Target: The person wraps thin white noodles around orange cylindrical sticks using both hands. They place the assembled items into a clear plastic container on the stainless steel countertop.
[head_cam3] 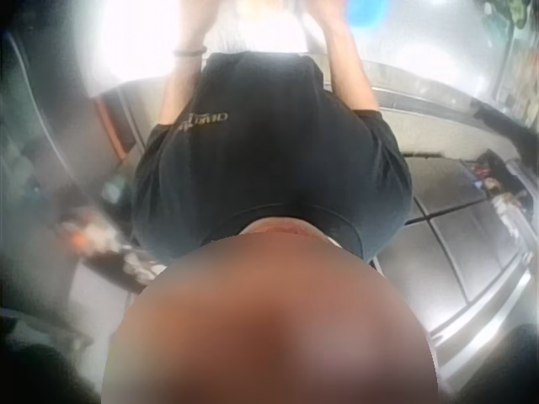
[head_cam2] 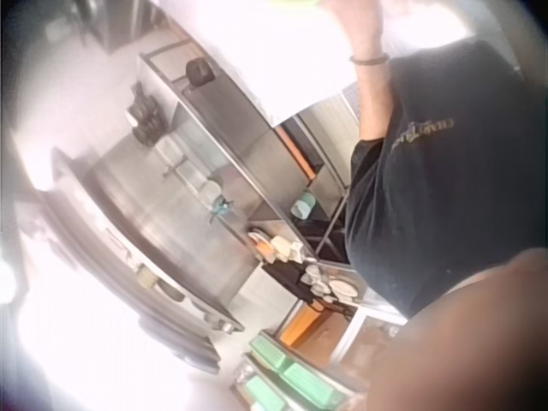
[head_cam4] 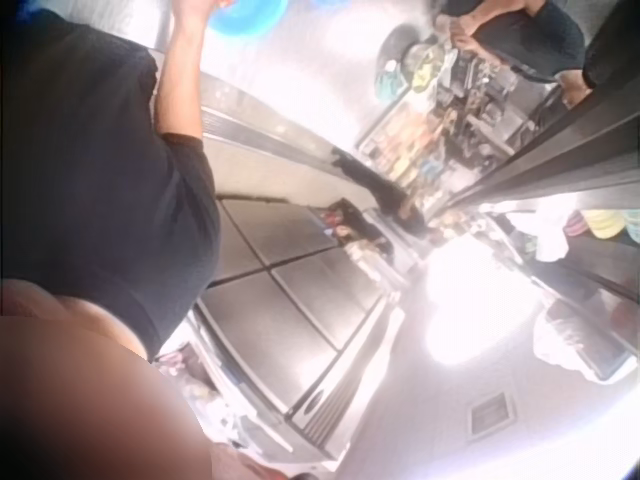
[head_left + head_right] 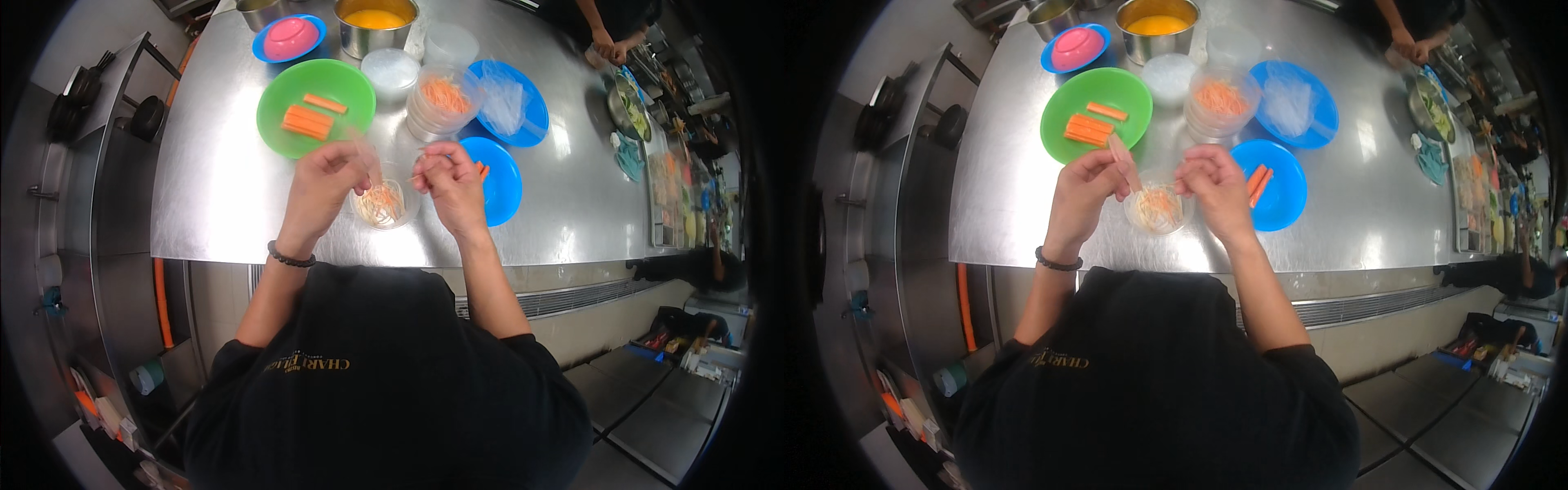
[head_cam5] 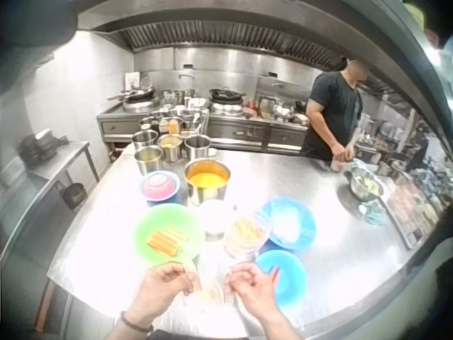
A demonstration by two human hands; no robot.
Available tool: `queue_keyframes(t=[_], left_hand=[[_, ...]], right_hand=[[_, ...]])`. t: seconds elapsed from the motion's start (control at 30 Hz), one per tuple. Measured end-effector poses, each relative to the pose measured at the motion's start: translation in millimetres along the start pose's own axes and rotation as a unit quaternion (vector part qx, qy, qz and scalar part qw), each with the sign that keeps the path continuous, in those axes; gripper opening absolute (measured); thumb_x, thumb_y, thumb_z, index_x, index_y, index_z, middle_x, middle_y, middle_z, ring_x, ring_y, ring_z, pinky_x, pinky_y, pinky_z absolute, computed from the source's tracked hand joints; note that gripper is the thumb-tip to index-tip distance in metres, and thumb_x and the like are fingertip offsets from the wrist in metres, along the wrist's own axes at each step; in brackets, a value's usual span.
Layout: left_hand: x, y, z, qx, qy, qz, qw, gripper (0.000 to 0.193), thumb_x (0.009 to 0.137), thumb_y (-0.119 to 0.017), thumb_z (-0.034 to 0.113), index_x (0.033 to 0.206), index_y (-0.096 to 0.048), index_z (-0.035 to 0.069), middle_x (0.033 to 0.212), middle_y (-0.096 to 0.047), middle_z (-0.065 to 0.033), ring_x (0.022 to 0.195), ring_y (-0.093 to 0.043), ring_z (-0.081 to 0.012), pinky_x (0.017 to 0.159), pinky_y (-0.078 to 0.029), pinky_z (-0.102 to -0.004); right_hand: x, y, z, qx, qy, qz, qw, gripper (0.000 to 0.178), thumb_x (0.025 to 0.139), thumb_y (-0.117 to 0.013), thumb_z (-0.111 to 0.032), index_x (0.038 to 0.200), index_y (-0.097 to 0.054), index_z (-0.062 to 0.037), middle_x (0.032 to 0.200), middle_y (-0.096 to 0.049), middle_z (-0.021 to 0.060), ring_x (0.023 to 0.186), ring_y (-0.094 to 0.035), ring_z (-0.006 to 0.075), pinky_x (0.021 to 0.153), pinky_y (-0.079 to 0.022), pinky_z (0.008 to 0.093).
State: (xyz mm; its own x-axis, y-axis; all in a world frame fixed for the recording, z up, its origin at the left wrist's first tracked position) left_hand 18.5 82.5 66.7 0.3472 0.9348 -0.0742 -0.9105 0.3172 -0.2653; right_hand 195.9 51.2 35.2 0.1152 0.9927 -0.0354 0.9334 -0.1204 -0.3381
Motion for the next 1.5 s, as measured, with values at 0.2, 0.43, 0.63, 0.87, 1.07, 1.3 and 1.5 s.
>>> queue_keyframes(t=[0.2,0.43,0.63,0.87,1.07,1.3,1.5], left_hand=[[-4.9,-16.2,-4.8,0.074,-0.006,-0.021,0.997,0.015,0.086,-0.059,0.006,0.097,-0.061,-0.003,0.077,-0.062,-0.0019,0.068,-0.056,-0.0051,0.06,-0.043,-0.0194],[-5.5,-19.2,-8.3,0.038,-0.02,-0.033,0.999,0.017,0.085,-0.059,0.003,0.099,-0.059,-0.006,0.079,-0.063,-0.0041,0.069,-0.059,-0.006,0.059,-0.045,-0.0183],[-7.0,-24.0,-5.1,0.048,-0.011,-0.052,0.997,0.015,0.086,-0.058,0.003,0.1,-0.059,-0.004,0.084,-0.063,-0.0032,0.075,-0.058,-0.0058,0.065,-0.047,-0.0191],[-6.4,-22.8,-8.0,0.062,0.004,-0.038,0.997,0.012,0.085,-0.06,0.005,0.092,-0.059,-0.005,0.08,-0.065,-0.0069,0.069,-0.061,-0.0079,0.061,-0.048,-0.0201],[-6.8,-25.1,-13.1,-0.009,0.024,-0.071,0.997,0.009,0.086,-0.059,0.007,0.091,-0.059,0.0,0.078,-0.061,-0.0014,0.068,-0.052,-0.003,0.061,-0.041,-0.0174],[-2.6,-17.3,-15.3,-0.028,0.022,-0.055,0.998,0.013,0.085,-0.061,0.008,0.092,-0.061,-0.003,0.08,-0.063,-0.0044,0.071,-0.054,-0.006,0.062,-0.043,-0.0202],[-0.8,-28.5,-15.5,0.041,0.009,-0.05,0.998,0.016,0.084,-0.063,0.008,0.094,-0.061,-0.004,0.081,-0.065,-0.0066,0.072,-0.059,-0.0074,0.063,-0.047,-0.0212]], right_hand=[[-9.4,-33.6,-8.1,-0.13,0.002,-0.065,0.989,0.011,0.086,-0.061,-0.006,0.094,-0.06,0.0012,0.081,-0.062,0.0009,0.071,-0.056,0.0033,0.061,-0.044,0.0179],[-13.0,-32.8,-5.0,-0.151,-0.011,-0.053,0.987,0.009,0.085,-0.061,-0.006,0.091,-0.061,0.001,0.077,-0.063,0.0001,0.068,-0.056,0.0029,0.059,-0.044,0.0175],[-14.4,-31.1,-2.9,-0.154,0.008,-0.04,0.987,0.01,0.086,-0.06,-0.007,0.091,-0.061,0.0008,0.076,-0.062,-0.0005,0.067,-0.055,0.0024,0.059,-0.044,0.0177],[-14.0,-28.5,-0.4,-0.14,0.003,-0.023,0.99,0.01,0.087,-0.059,-0.009,0.089,-0.06,0.0002,0.075,-0.061,-0.0007,0.066,-0.053,0.0022,0.058,-0.043,0.0177],[-6.4,-14.9,9.6,-0.136,0.019,0.001,0.99,0.01,0.088,-0.057,-0.011,0.089,-0.058,-0.0009,0.074,-0.06,0.0004,0.065,-0.054,0.005,0.059,-0.043,0.0197],[-0.4,-6.5,14.4,-0.004,-0.034,-0.019,0.999,0.013,0.091,-0.056,-0.015,0.091,-0.058,-0.0022,0.078,-0.06,0.0016,0.068,-0.055,0.0078,0.063,-0.045,0.0221],[-10.6,-22.4,-2.3,-0.094,-0.009,-0.033,0.995,0.013,0.09,-0.057,-0.014,0.091,-0.059,-0.0012,0.076,-0.059,-0.0008,0.068,-0.053,0.0042,0.06,-0.043,0.0193]])
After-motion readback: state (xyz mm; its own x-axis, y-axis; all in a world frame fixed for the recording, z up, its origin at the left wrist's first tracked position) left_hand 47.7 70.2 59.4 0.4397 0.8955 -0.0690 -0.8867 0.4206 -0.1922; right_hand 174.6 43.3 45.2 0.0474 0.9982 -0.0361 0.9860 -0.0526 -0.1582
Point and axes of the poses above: each hand's wrist, its own x-axis towards the middle knuckle, its own y-axis out of the back of the hand, z = x × y, the point moved 8 cm from there along x, towards the middle knuckle
